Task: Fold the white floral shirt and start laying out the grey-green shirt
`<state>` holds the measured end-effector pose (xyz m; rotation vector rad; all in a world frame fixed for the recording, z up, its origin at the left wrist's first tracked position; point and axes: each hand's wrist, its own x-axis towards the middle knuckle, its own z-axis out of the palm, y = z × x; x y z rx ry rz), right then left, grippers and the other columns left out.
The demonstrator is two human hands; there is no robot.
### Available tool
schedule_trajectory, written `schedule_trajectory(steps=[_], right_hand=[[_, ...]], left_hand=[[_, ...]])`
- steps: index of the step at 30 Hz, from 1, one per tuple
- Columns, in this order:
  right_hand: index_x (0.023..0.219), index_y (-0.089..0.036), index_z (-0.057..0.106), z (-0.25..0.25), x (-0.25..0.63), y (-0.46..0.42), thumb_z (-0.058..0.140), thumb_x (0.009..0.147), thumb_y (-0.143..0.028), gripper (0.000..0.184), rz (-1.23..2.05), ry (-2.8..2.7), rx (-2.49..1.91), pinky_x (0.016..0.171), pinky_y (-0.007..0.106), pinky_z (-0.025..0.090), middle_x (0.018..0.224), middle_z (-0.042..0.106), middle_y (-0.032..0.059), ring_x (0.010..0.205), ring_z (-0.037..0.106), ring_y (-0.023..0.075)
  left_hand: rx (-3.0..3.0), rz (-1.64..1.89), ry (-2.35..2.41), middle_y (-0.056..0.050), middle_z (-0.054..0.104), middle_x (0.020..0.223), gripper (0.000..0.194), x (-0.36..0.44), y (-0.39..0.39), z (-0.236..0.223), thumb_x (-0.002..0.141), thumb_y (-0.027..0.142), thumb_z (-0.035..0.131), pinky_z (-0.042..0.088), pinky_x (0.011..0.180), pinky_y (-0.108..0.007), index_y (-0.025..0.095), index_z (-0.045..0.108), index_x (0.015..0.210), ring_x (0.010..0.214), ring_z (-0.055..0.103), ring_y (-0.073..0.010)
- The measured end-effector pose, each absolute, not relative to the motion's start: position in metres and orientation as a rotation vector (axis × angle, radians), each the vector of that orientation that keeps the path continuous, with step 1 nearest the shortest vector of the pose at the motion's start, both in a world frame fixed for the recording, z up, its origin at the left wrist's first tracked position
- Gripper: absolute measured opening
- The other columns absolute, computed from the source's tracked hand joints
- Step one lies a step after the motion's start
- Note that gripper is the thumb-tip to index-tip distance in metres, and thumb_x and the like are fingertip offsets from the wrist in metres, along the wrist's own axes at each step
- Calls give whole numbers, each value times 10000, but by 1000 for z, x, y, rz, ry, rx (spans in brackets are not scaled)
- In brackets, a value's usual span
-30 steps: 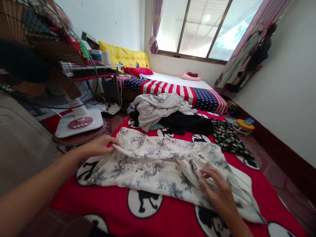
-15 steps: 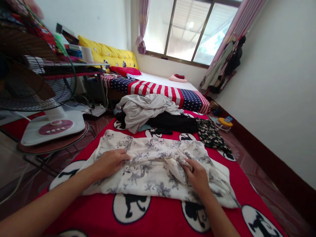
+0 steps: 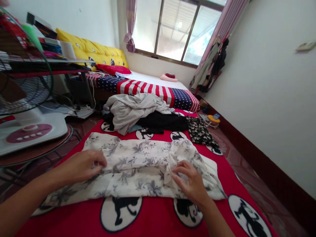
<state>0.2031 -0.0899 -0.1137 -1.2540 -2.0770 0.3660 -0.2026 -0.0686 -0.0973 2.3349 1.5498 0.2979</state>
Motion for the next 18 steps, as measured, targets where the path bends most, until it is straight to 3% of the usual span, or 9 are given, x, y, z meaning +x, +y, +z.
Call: schedule_trajectory(steps=[5,11,15,18], right_hand=[[881,-216,693,-131,190,-82,531,896,-261,169,318,-1997,-1331,849,316,447,961,632,57,936,586,193],[802,-199,659,-158,172,-79,579,825,-119,115,258,-2111,-1433,814,321,434,893,635,43,899,566,198],[854,-204,674,-156,173,-90,571,819,-113,141,288,-2089,-1391,828,334,437,926,653,49,921,572,207],[875,-229,693,-146,190,-88,576,826,-152,148,472,-2025,-1342,789,299,463,897,680,24,862,607,180]], left_hand=[[2353,522,1323,-39,699,843,245,-146,-57,-104,874,316,496,469,720,-269,212,718,864,780,633,-183],[2303,953,1141,-104,662,1133,327,-31,-10,-133,877,188,450,462,962,-334,163,660,1127,1057,613,-206],[2293,841,1295,-140,580,1313,423,16,12,-163,900,241,443,400,1059,-393,143,550,1298,1211,541,-233],[2391,717,1382,-130,455,1456,485,26,12,-181,899,332,487,251,1144,-492,174,504,1357,1359,390,-277]])
